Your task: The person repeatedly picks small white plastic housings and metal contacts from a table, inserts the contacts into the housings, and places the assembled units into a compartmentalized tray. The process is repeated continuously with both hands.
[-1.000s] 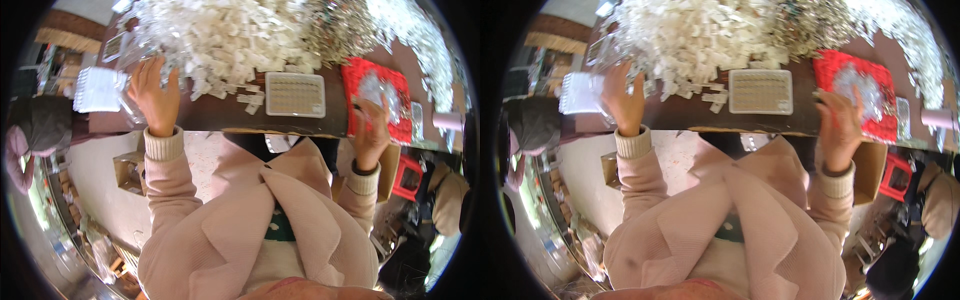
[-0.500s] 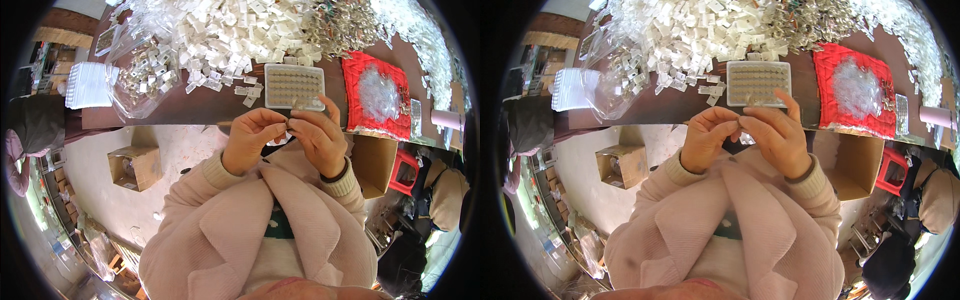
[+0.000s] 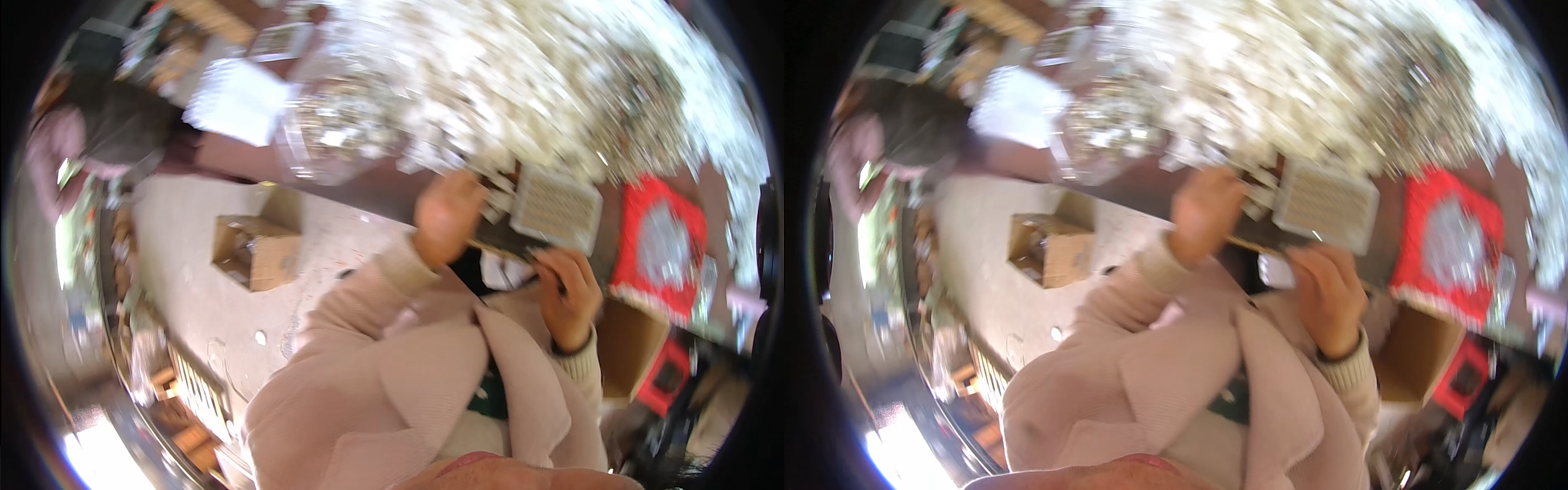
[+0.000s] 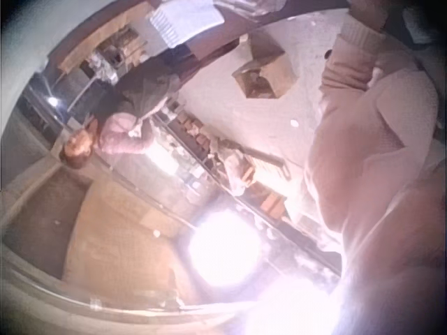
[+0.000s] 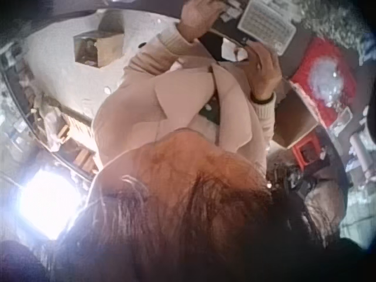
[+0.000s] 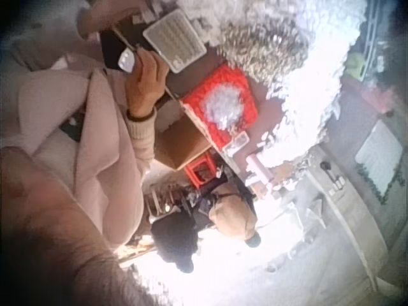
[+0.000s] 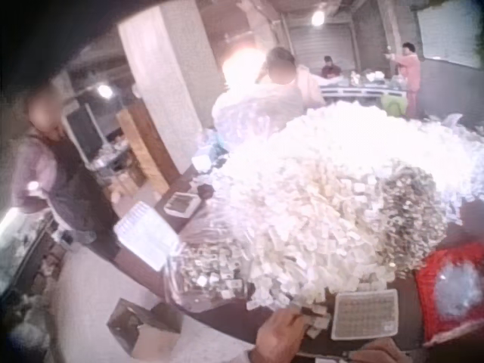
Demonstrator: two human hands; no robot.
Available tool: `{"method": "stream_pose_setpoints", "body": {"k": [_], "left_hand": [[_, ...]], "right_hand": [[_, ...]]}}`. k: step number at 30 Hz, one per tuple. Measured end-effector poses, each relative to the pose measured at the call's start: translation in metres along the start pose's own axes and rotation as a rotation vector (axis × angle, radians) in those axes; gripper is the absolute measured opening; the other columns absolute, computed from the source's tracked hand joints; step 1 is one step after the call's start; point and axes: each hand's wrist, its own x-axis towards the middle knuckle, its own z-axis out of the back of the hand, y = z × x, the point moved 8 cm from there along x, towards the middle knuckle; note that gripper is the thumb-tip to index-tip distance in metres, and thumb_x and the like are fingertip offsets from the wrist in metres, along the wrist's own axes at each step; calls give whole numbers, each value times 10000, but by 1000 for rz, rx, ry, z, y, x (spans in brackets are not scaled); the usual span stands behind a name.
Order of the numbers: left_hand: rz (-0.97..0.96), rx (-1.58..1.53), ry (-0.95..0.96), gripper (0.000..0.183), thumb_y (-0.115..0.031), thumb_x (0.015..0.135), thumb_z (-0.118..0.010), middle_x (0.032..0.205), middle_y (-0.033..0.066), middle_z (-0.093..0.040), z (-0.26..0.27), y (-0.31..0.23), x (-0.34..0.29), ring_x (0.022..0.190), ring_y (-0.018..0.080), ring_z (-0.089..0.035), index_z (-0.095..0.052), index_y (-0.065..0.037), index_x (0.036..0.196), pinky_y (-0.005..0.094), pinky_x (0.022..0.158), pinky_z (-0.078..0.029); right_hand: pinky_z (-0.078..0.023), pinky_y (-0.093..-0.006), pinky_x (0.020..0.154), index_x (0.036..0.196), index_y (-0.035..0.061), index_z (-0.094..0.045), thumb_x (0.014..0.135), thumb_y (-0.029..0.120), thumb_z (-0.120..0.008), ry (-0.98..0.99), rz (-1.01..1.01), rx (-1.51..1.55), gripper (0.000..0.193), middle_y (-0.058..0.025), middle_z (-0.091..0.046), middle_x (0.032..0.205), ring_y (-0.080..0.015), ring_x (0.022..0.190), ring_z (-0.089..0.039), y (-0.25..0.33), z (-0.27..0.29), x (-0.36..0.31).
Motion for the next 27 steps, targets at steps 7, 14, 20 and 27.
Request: {"method": "stream_pose_setpoints", "body": {"k": [7,14,20,27], "left_hand": [[135,-351,-140,136,6,768,-692,984,124,-652,26,-6,1,892,352,-629,-591,-42,845,427,777,-527],[597,-1130,111,321,-26,822,-788,894,31,-615,-5,-51,-11,793,90,-587,-667,-34,1119,260,681,-507],[879,-1682,342,265,29,956,-632,1075,98,-712,-34,-55,-30,934,147,-686,-626,23,1221,295,820,-581],[747,-1757,29,264,93,927,-640,1110,144,-699,-20,-51,-19,951,205,-703,-600,32,1181,352,846,-606]], "right_hand": [[-518,-284,738,1006,-11,-671,863,-124,-631,5,-190,346,186,-133,-670,967,-197,804,-643,-21,-1,-6],[-494,-247,787,1056,-33,-660,908,-53,-658,-54,-226,496,150,-90,-648,1039,-138,894,-615,-16,-2,-5],[-494,-236,708,1045,-25,-674,890,-83,-670,-95,-398,638,165,-67,-661,988,-112,829,-625,-23,-2,-6],[-521,-244,656,1024,-7,-698,876,-97,-689,-212,-82,284,173,-94,-682,935,-136,756,-664,9,14,6]]}}
